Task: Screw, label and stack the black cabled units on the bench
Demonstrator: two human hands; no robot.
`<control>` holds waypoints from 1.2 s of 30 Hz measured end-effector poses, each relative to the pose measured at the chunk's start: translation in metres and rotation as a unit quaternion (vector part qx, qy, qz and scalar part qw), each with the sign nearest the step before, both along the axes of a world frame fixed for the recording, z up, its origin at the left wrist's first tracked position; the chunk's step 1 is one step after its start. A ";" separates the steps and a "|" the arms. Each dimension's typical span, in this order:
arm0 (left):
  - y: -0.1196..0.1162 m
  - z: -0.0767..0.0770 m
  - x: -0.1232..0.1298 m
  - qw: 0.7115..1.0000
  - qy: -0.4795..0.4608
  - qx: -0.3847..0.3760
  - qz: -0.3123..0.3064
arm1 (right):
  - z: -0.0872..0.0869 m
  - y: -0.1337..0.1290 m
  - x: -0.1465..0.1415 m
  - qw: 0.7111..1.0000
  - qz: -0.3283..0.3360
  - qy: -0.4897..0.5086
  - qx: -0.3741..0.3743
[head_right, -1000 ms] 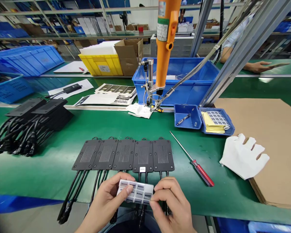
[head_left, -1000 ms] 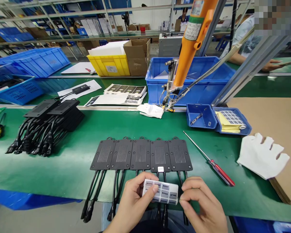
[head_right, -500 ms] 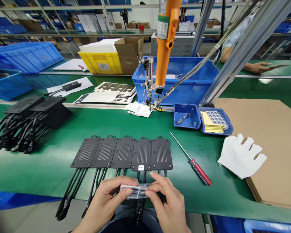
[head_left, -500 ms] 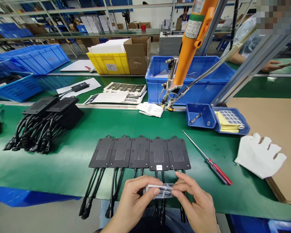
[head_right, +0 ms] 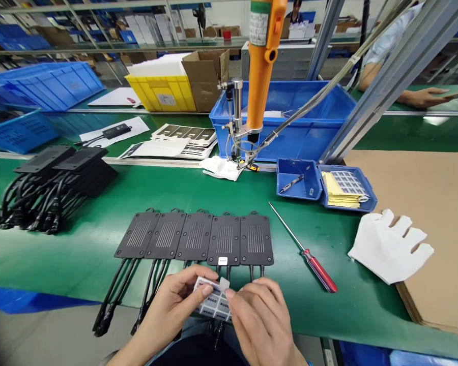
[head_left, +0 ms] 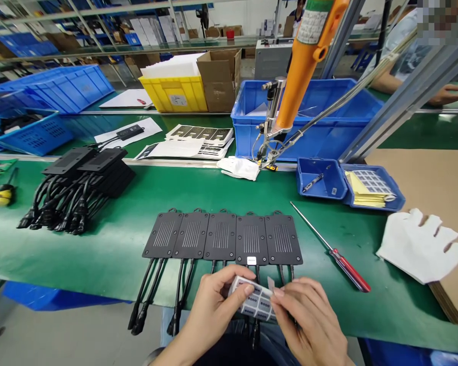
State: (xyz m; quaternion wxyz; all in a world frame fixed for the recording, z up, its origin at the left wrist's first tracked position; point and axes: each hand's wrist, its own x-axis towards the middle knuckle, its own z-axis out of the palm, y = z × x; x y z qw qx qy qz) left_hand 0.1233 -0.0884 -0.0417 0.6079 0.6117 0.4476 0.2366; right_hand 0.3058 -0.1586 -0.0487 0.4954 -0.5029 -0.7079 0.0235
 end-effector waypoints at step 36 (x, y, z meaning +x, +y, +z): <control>-0.010 -0.009 0.061 0.802 0.366 0.408 -0.238 | -0.027 0.042 0.066 0.889 -0.083 0.191 -0.408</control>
